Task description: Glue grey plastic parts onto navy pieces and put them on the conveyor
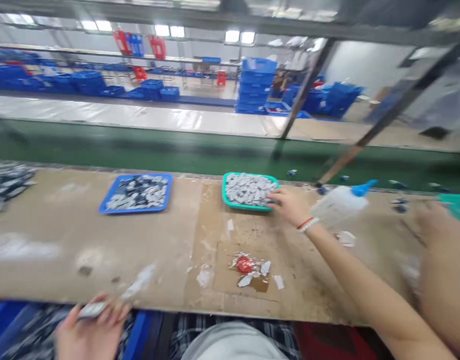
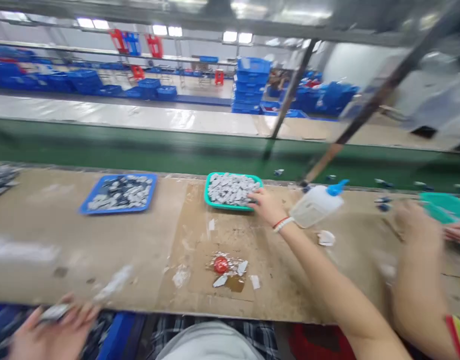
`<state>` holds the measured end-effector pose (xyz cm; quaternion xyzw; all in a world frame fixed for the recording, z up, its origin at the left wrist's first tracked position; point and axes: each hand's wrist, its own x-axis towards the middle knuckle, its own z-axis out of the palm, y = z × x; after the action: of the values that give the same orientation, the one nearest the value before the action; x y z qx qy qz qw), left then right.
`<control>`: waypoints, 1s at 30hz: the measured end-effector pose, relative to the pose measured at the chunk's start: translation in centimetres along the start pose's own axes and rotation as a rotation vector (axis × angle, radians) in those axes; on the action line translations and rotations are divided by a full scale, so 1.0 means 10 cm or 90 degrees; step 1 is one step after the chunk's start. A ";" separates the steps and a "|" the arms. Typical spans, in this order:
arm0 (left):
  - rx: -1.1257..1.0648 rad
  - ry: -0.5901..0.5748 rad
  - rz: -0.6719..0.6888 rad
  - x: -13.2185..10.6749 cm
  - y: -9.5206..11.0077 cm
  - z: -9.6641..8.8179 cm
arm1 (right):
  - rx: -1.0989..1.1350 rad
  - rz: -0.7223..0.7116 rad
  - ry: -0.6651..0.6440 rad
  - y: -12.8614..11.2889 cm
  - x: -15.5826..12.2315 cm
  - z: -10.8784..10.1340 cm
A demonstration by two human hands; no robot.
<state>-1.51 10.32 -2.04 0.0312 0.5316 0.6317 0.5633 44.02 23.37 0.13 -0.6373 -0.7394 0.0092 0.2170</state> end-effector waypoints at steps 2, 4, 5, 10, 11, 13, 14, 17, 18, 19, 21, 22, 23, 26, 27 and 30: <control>-0.128 -0.138 -0.069 -0.18 -0.09 0.21 | -0.004 -0.005 -0.003 -0.01 0.00 0.07; -0.221 -0.234 -0.153 -0.25 -0.22 0.43 | -0.001 -0.015 0.000 0.01 -0.02 0.11; -0.241 -0.252 -0.180 -0.26 -0.28 0.53 | 0.001 -0.020 0.005 0.05 -0.03 0.13; -0.285 -0.294 -0.277 -0.30 -0.45 0.76 | -0.057 -0.018 0.083 0.20 -0.13 0.16; -0.297 -0.306 -0.293 -0.31 -0.47 0.79 | -0.078 -0.015 0.109 0.20 -0.16 0.15; -0.306 -0.317 -0.311 -0.32 -0.48 0.83 | -0.092 -0.018 0.157 0.16 -0.22 0.10; -0.303 -0.316 -0.315 -0.33 -0.48 0.85 | -0.084 -0.023 0.176 0.13 -0.25 0.06; -0.292 -0.318 -0.323 -0.31 -0.51 0.92 | -0.064 -0.036 0.203 0.01 -0.37 -0.07; -0.289 -0.323 -0.323 -0.31 -0.52 0.94 | -0.061 -0.032 0.199 -0.03 -0.42 -0.12; -0.287 -0.327 -0.322 -0.30 -0.53 0.96 | -0.057 -0.024 0.196 -0.07 -0.47 -0.16; -0.284 -0.335 -0.326 -0.29 -0.56 0.98 | -0.040 -0.002 0.204 -0.16 -0.56 -0.23; -0.281 -0.338 -0.332 -0.28 -0.57 0.99 | -0.026 0.008 0.212 -0.20 -0.61 -0.25; -0.277 -0.340 -0.339 -0.28 -0.58 1.00 | -0.014 0.017 0.222 -0.23 -0.65 -0.27; -0.257 -0.346 -0.362 -0.30 -0.62 1.01 | 0.011 0.043 0.253 -0.32 -0.75 -0.31; -0.247 -0.348 -0.366 -0.31 -0.63 1.02 | 0.018 0.054 0.257 -0.34 -0.78 -0.32; -0.204 -0.361 -0.364 -0.38 -0.68 1.04 | 0.028 0.093 0.248 -0.35 -0.87 -0.35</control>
<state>11.15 12.78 -0.21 -0.0326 0.2381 0.4912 0.8373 42.67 13.55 1.60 -0.6739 -0.6350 -0.0820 0.3686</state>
